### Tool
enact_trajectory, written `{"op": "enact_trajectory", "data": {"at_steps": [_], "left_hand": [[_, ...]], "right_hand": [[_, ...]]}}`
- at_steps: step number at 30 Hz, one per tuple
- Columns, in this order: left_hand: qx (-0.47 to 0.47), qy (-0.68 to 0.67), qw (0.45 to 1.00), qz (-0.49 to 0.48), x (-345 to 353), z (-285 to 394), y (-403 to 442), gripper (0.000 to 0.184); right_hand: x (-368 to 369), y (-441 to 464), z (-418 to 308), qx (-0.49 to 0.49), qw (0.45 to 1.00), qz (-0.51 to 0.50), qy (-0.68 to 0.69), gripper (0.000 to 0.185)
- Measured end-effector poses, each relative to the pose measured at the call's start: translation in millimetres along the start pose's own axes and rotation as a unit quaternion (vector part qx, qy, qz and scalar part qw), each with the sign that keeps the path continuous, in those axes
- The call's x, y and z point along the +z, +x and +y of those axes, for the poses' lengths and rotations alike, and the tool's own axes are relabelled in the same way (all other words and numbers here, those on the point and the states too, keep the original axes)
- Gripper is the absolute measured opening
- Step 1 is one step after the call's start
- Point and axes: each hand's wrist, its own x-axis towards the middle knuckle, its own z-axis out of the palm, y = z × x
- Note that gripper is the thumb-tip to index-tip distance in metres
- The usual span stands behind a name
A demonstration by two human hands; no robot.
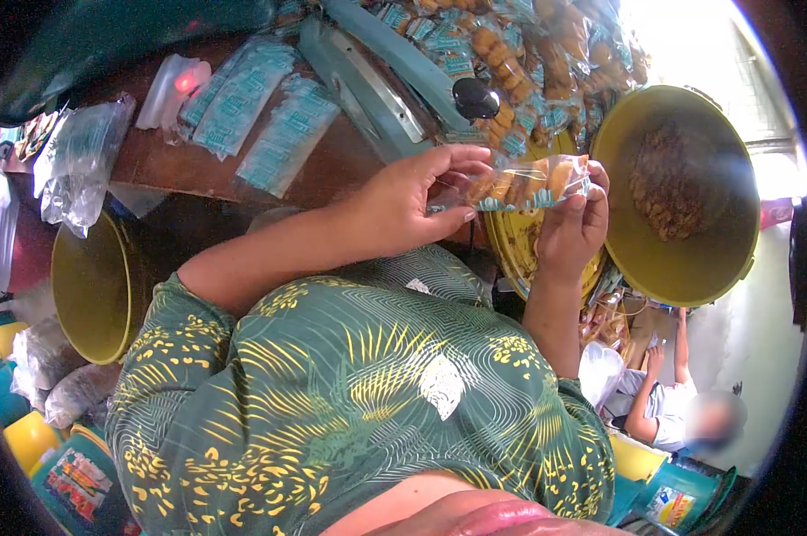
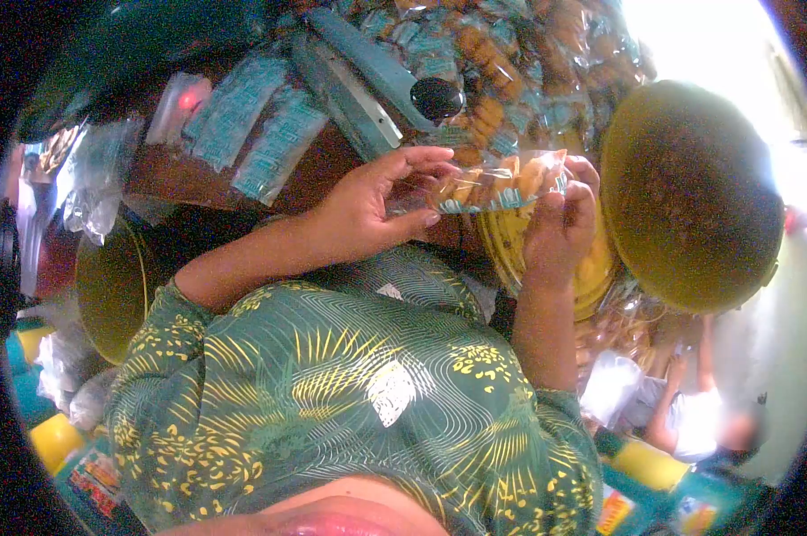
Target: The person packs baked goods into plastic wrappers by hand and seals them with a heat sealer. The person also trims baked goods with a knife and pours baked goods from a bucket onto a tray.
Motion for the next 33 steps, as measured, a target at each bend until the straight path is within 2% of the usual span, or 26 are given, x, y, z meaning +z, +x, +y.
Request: {"op": "enact_trajectory", "data": {"at_steps": [7,13,16,19,22,25,31,33], "left_hand": [[0.041,0.005,0.999,0.013,4,-5,0,0.059],[0.041,-0.02,0.999,0.012,3,-6,-1,0.06],[0.057,-0.011,0.998,0.012,3,-7,0,0.061],[0.06,-0.019,0.998,0.013,3,-5,0,0.062],[0.057,-0.003,0.998,0.006,3,-5,-1,0.062],[0.013,-0.017,1.0,-0.009,4,-9,-1,0.067],[-0.079,-0.07,0.99,-0.098,11,-18,-3,0.08],[-0.071,-0.092,0.985,-0.124,14,-14,-5,0.082]], "right_hand": [[-9,0,-2,0.026,0.999,-0.007,0.033,0.034],[-8,0,-4,0.022,0.999,-0.006,0.045,0.03],[-8,1,-10,0.037,0.997,-0.037,0.051,0.029],[-6,0,-8,0.017,0.999,-0.025,0.041,0.028],[-10,1,1,-0.021,1.0,-0.01,-0.003,0.027],[-6,-1,-10,-0.071,0.977,-0.046,-0.196,0.025],[2,-4,-10,-0.152,0.947,-0.086,-0.269,0.021],[5,-5,-11,-0.155,0.952,-0.073,-0.256,0.021]]}}
